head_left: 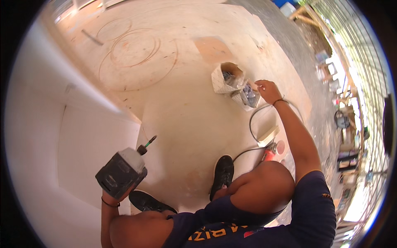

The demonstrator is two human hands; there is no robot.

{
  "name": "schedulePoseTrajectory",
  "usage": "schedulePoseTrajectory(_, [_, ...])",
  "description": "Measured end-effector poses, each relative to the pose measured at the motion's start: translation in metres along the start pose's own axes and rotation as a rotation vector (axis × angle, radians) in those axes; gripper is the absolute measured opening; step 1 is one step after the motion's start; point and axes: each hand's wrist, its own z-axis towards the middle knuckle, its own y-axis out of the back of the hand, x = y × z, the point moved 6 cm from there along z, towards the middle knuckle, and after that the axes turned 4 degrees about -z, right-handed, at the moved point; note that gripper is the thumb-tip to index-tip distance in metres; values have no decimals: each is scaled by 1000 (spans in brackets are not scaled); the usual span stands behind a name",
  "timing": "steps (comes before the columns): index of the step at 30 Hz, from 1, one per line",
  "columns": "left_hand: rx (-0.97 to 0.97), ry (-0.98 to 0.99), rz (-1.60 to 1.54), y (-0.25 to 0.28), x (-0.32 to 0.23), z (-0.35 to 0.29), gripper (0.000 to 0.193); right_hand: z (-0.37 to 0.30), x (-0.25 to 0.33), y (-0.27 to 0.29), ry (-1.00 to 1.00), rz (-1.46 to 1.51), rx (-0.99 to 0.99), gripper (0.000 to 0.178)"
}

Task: The person assembles a wooden cabinet by drilling a screw into a panel, moving a shelf into place, and using a tape measure and pencil to mark the interior walls.

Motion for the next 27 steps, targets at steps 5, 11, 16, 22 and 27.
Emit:
schedulePoseTrajectory(5, [230,17,64,17,-13,34,36,1,-75,-71,-138,58,39,24])
schedulePoseTrajectory(11, [296,170,19,11,4,36,19,3,-114,-120,-288,152,-34,23])
schedulePoseTrajectory(16, [104,374,-45,6,3,18,26,14,-146,-136,-395,145,-87,24])
schedulePoseTrajectory(22, [-6,541,-114,4,21,-4,46,30,-105,-141,-216,-322,261,20])
schedulePoseTrajectory(27, [-181,749,-379,9,35,-18,51,25,-98,-148,-235,-329,203,22])
